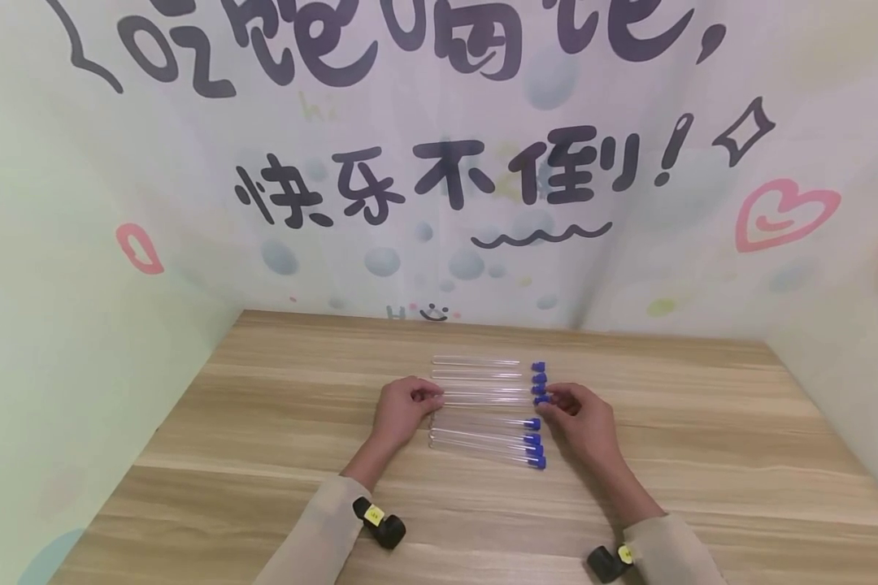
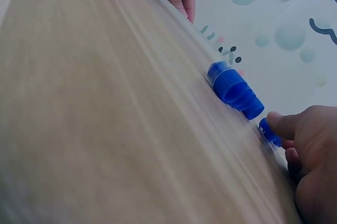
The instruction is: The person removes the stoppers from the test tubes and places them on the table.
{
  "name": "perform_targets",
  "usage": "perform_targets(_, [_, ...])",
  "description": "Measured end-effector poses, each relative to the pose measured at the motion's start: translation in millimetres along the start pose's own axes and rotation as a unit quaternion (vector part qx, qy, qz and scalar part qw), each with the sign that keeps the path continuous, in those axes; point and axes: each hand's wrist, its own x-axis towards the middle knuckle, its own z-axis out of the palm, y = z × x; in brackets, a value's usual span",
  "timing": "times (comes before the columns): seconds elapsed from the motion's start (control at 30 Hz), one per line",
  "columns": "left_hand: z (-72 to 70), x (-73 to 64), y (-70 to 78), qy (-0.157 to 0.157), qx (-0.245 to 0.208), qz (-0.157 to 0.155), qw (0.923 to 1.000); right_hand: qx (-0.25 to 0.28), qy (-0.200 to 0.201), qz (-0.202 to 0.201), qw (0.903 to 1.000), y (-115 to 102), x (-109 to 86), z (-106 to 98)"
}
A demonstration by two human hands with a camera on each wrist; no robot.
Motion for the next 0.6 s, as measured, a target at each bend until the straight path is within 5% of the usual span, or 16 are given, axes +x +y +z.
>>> perform_targets(0.2, [-0.2, -0.7, -0.3, 0.002, 0.001, 0.0, 1.0, 0.013, 0.035, -0.004, 0.9993, 1.4, 0.2, 1.3])
perform_targets(0.6, [-1.6, -2.9, -1.9, 0.011, -0.026, 0.006, 0.9996, 0.073, 0.079, 0.058, 0.9925, -3.8, -6.9, -1.2])
